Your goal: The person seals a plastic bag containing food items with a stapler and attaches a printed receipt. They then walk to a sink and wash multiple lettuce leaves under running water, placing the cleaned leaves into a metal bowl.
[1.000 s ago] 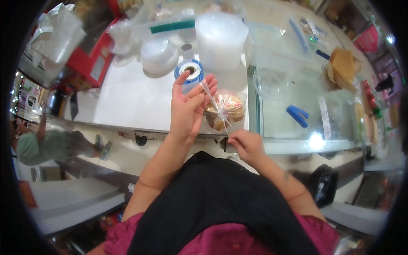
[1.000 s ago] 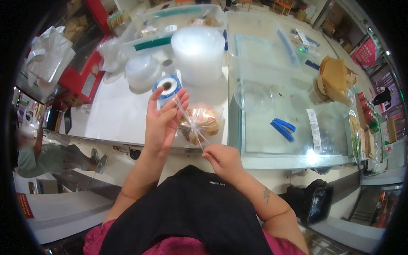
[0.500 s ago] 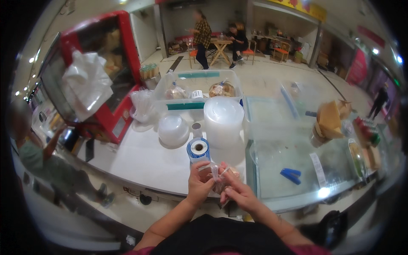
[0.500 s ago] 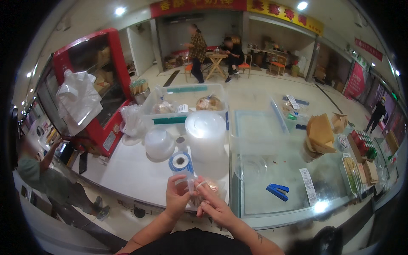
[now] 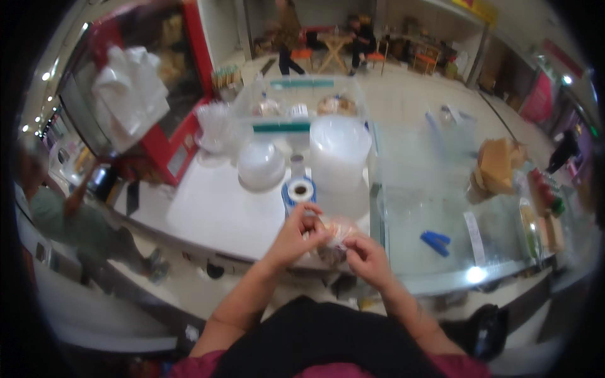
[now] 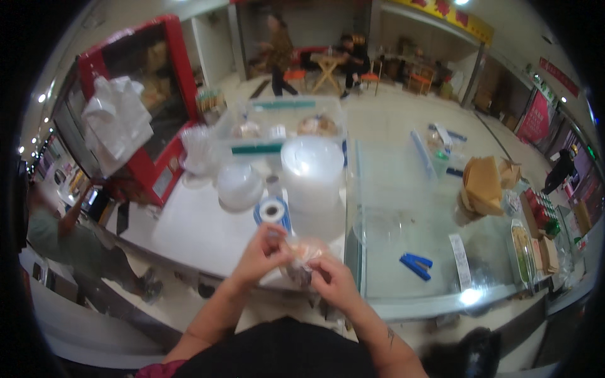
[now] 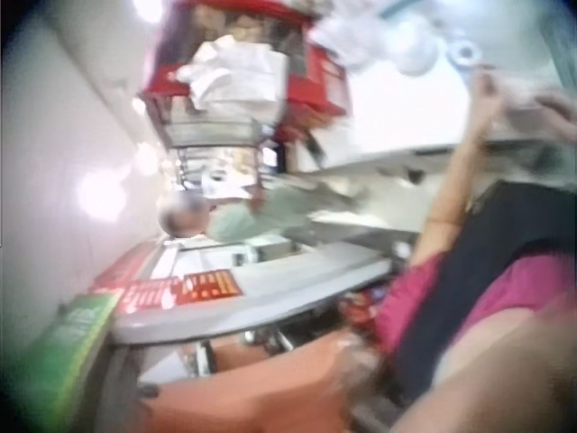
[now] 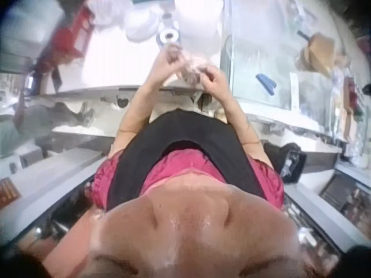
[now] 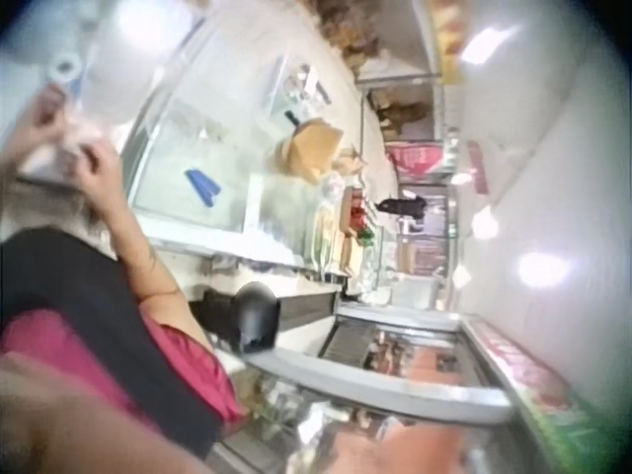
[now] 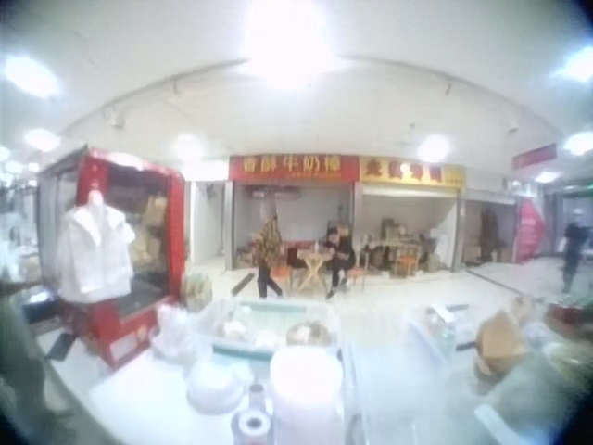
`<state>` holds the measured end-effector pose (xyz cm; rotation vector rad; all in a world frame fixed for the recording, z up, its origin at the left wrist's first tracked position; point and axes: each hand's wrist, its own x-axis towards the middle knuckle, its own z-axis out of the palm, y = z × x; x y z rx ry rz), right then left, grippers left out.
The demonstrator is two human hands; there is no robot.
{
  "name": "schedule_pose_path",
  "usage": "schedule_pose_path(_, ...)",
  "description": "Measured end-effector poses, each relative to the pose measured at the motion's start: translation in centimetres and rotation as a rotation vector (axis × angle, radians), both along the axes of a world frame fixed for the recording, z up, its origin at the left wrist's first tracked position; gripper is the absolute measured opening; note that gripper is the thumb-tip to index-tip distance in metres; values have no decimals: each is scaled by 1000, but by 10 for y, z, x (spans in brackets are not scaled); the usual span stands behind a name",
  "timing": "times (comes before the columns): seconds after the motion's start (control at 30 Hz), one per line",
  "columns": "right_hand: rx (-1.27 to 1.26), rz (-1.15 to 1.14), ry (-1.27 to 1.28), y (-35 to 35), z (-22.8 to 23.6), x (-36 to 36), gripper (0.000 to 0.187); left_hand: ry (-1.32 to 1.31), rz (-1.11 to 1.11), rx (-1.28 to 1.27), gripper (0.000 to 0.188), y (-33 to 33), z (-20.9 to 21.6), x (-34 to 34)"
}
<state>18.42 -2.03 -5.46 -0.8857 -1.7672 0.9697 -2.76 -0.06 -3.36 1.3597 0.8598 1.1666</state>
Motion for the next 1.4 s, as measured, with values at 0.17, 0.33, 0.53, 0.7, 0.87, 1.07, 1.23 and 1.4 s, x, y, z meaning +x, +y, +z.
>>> schedule_pose_path(0.17, -96, 186, 81, -11, 8, 17, 16, -692, 212, -379, 27, 6, -1, 3)
schedule_pose_path(0.33, -23, 104, -72, -29, -25, 33, 24, -930, 268, -539, 25, 17, -22, -3)
schedule_pose_path(0.53, 44, 71, -58, -34, -36, 38, 21, -746, 301, -423, 24, 6, -15, 9)
schedule_pose_path(0.7, 161, -142, -252, -30, -25, 18, 34, 48, 96, 131, 27, -24, -4, 26)
schedule_pose_path(0.87, 195, -324, -104, -24, -28, 31, 37, 670, 290, 817, 34, -30, 11, 1)
schedule_pose_path(1.07, 333, -357, -15, -12, 3, 22, 33, 730, 457, 596, 39, 21, 1, -54)
schedule_pose_path(1.23, 523, -193, -55, -7, 25, -12, 38, 864, 479, 635, 35, 29, -5, -63)
schedule_pose_path(1.4, 556, -51, -147, -4, 36, -53, 37, 872, 448, 694, 31, 36, 1, -71)
